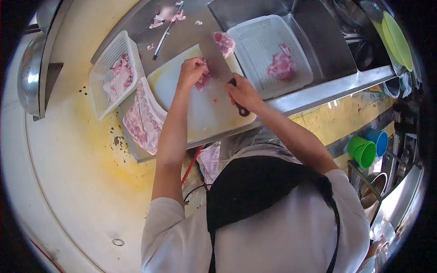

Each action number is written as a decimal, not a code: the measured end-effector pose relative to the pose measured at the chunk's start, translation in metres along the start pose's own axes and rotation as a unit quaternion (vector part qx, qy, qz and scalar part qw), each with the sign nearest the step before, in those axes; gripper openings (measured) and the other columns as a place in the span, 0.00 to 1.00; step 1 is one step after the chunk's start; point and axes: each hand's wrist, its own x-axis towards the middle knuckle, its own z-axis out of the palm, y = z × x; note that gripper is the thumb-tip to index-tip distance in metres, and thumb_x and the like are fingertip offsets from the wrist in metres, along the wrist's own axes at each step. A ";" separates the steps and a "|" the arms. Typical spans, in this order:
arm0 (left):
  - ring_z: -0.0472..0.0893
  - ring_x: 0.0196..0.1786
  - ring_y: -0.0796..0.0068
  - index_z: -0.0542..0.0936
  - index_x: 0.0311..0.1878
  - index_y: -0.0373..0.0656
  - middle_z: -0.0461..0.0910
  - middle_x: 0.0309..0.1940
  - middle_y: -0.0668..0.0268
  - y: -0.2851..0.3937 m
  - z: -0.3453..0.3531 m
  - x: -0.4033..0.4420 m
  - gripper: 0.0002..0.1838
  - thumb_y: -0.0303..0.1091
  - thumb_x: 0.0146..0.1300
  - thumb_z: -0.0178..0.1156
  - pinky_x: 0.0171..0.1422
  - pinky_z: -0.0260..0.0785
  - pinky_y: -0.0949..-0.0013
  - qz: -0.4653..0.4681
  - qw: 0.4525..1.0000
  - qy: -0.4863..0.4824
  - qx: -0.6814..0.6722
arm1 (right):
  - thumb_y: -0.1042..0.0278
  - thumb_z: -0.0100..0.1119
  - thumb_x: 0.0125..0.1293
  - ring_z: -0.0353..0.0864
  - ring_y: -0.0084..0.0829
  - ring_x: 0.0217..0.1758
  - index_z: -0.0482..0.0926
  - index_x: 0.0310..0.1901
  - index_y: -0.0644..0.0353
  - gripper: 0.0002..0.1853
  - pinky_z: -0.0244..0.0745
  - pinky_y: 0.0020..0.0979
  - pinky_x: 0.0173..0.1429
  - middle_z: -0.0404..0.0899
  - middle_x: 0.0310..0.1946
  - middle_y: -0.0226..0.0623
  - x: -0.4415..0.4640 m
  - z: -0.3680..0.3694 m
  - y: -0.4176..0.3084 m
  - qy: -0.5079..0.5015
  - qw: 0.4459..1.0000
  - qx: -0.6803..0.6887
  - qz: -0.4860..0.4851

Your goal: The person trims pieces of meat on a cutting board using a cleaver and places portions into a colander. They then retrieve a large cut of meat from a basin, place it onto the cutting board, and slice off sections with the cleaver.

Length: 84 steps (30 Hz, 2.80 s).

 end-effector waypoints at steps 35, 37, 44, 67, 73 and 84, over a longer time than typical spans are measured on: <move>0.76 0.24 0.82 0.79 0.36 0.38 0.78 0.26 0.66 -0.024 -0.037 -0.039 0.08 0.32 0.67 0.57 0.22 0.66 0.74 0.048 0.939 0.105 -0.324 | 0.65 0.55 0.70 0.75 0.26 0.17 0.70 0.42 0.64 0.10 0.70 0.33 0.20 0.73 0.20 0.34 0.007 0.038 0.007 -0.040 0.996 0.069 0.027; 0.78 0.27 0.79 0.77 0.33 0.39 0.79 0.28 0.64 -0.018 -0.036 -0.043 0.08 0.32 0.67 0.56 0.23 0.67 0.73 0.026 0.921 0.119 -0.371 | 0.65 0.55 0.70 0.75 0.26 0.16 0.70 0.42 0.65 0.11 0.70 0.34 0.20 0.74 0.20 0.35 -0.005 0.047 0.011 -0.039 0.998 0.045 0.005; 0.80 0.28 0.71 0.75 0.37 0.44 0.77 0.27 0.66 -0.025 -0.111 -0.077 0.02 0.31 0.65 0.55 0.29 0.70 0.71 0.072 0.884 0.135 -0.442 | 0.69 0.56 0.71 0.70 0.22 0.15 0.74 0.50 0.66 0.11 0.66 0.29 0.20 0.71 0.17 0.29 -0.097 -0.012 0.017 -0.192 0.967 -0.124 0.116; 0.82 0.44 0.47 0.77 0.44 0.43 0.81 0.42 0.55 -0.061 0.003 -0.066 0.13 0.32 0.56 0.64 0.48 0.74 0.48 0.137 0.963 0.212 0.095 | 0.68 0.55 0.69 0.81 0.64 0.41 0.65 0.51 0.66 0.15 0.72 0.58 0.45 0.81 0.34 0.59 -0.037 0.004 -0.008 -0.105 0.899 -0.406 -0.128; 0.82 0.43 0.45 0.78 0.42 0.42 0.79 0.39 0.54 -0.050 0.021 -0.057 0.12 0.36 0.57 0.65 0.47 0.74 0.46 0.105 0.943 0.267 0.167 | 0.71 0.50 0.68 0.82 0.63 0.47 0.66 0.57 0.66 0.18 0.76 0.58 0.53 0.82 0.41 0.62 0.041 0.064 -0.028 -0.087 0.871 -0.467 -0.122; 0.81 0.41 0.48 0.79 0.37 0.44 0.78 0.37 0.54 -0.056 0.020 -0.066 0.08 0.34 0.56 0.65 0.46 0.74 0.48 0.126 0.935 0.309 0.116 | 0.65 0.55 0.70 0.81 0.61 0.41 0.67 0.59 0.64 0.20 0.76 0.56 0.48 0.81 0.37 0.59 -0.095 -0.070 -0.006 -0.160 0.869 -0.468 -0.025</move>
